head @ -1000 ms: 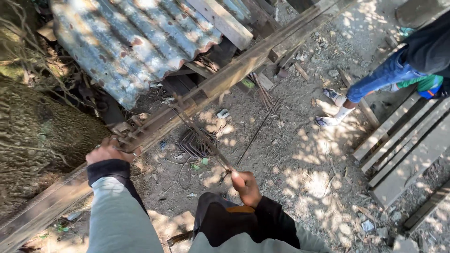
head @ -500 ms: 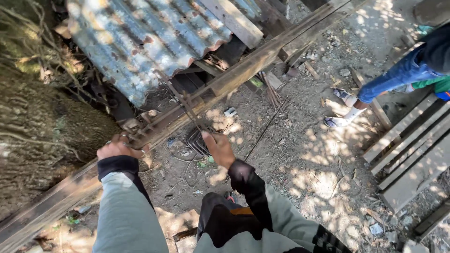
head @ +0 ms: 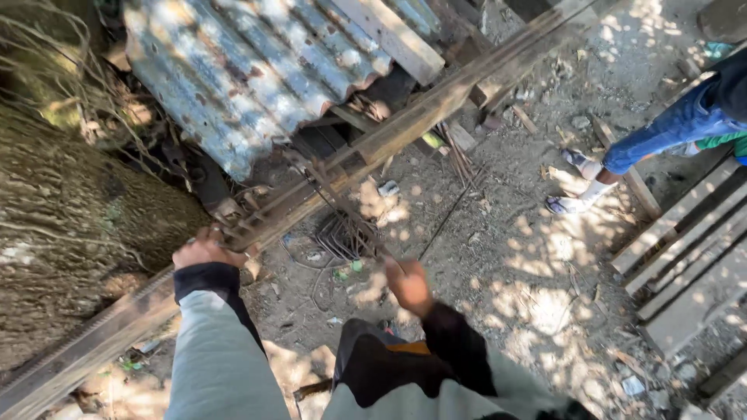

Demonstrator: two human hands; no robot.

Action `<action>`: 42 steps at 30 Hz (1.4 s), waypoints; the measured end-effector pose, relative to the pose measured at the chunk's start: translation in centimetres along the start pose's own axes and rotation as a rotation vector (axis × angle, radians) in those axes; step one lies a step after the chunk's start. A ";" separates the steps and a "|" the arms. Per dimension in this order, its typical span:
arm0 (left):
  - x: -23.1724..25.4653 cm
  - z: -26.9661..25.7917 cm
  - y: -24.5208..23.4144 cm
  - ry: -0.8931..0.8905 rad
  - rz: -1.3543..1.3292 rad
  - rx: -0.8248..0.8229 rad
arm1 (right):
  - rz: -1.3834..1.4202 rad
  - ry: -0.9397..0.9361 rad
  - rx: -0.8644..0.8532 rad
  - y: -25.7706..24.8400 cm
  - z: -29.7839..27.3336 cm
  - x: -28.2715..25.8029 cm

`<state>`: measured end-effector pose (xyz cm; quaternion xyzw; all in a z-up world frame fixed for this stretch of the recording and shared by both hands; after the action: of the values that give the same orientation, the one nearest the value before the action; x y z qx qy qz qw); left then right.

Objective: The person uses a hacksaw to cut a metal rod that is clamped to a wooden beam. The person holds the rod with one hand and saws with the other, performing a repetitive back-and-forth motion.

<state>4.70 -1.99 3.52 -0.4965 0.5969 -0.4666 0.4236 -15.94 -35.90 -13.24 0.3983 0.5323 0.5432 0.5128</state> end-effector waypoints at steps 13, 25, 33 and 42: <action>-1.0 1.6 1.8 -0.023 0.073 0.014 | -1.556 0.047 0.172 18.0 10.2 1.2; -0.2 0.7 1.0 -0.028 0.059 -0.006 | -1.438 -0.070 0.258 13.9 -3.6 -1.1; -1.7 2.7 4.2 -0.087 0.088 -0.128 | -1.626 0.023 0.352 17.5 10.4 -0.7; 0.0 1.0 0.7 -0.053 0.057 -0.089 | -1.551 0.009 0.177 15.9 2.7 0.4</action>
<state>5.48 -2.04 2.60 -0.5100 0.6193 -0.4142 0.4300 -15.52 -33.60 2.72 -0.0504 0.7021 -0.0135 0.7101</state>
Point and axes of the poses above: each hand's wrist, its own z-axis towards the middle knuckle, its own y-axis out of the palm, x = y × z, the point moved 7 cm from there along z, towards the middle knuckle, and after that the axes turned 13 degrees about -x, right-handed, at the moved point
